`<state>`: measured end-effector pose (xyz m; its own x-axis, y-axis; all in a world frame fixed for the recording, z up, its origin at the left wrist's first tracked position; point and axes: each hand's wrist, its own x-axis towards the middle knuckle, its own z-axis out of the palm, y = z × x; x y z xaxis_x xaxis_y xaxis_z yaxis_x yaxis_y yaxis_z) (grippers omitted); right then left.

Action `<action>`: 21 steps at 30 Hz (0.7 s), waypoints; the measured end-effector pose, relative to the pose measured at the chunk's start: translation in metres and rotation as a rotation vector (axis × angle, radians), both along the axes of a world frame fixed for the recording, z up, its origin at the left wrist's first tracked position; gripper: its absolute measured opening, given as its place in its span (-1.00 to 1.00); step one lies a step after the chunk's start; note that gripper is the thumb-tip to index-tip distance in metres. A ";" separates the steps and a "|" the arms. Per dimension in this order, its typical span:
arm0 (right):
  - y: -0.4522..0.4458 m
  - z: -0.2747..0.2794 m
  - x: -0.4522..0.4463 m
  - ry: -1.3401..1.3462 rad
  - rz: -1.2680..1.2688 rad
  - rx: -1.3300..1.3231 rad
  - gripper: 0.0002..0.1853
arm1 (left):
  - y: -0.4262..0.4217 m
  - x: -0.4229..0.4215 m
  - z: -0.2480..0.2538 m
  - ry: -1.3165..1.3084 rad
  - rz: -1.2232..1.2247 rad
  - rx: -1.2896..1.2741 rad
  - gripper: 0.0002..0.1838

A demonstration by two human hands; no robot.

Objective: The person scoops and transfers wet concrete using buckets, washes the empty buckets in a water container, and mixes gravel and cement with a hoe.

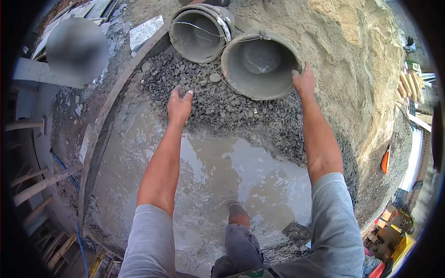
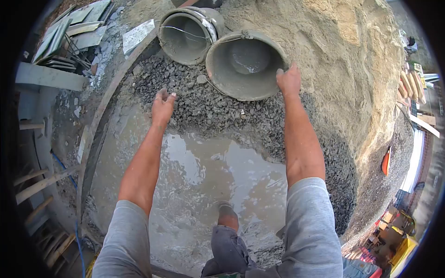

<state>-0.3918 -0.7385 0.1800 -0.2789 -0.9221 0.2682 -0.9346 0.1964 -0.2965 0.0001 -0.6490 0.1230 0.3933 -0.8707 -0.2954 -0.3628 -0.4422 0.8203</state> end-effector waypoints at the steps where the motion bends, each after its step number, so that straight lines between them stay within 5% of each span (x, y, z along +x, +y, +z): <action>1: -0.008 0.001 0.003 -0.019 -0.017 0.057 -0.46 | -0.024 -0.024 -0.007 0.040 0.002 -0.040 -0.32; 7: 0.004 -0.018 -0.011 -0.031 -0.090 0.021 -0.55 | -0.100 -0.090 -0.008 0.304 -0.139 -0.072 -0.06; 9: 0.010 -0.020 -0.023 -0.057 -0.063 0.057 -0.60 | -0.102 -0.089 -0.031 0.543 -0.050 -0.151 -0.27; 13: 0.031 0.008 -0.002 -0.119 -0.080 0.175 -0.65 | -0.033 -0.068 0.043 0.928 -0.166 -0.061 -0.63; 16: 0.066 0.025 0.030 0.002 -0.053 0.110 -0.65 | 0.057 -0.109 0.093 0.713 -0.328 -0.281 -0.61; 17: 0.080 0.035 0.039 0.028 -0.068 0.158 -0.66 | 0.075 -0.101 0.115 0.673 -0.430 0.025 -0.58; 19: 0.095 0.040 0.026 0.046 0.197 0.211 -0.68 | 0.114 -0.090 0.141 0.729 -0.255 -0.036 -0.57; 21: 0.117 0.101 0.075 -0.374 -0.006 0.538 -0.62 | 0.158 -0.068 0.163 0.737 -0.108 -0.106 -0.58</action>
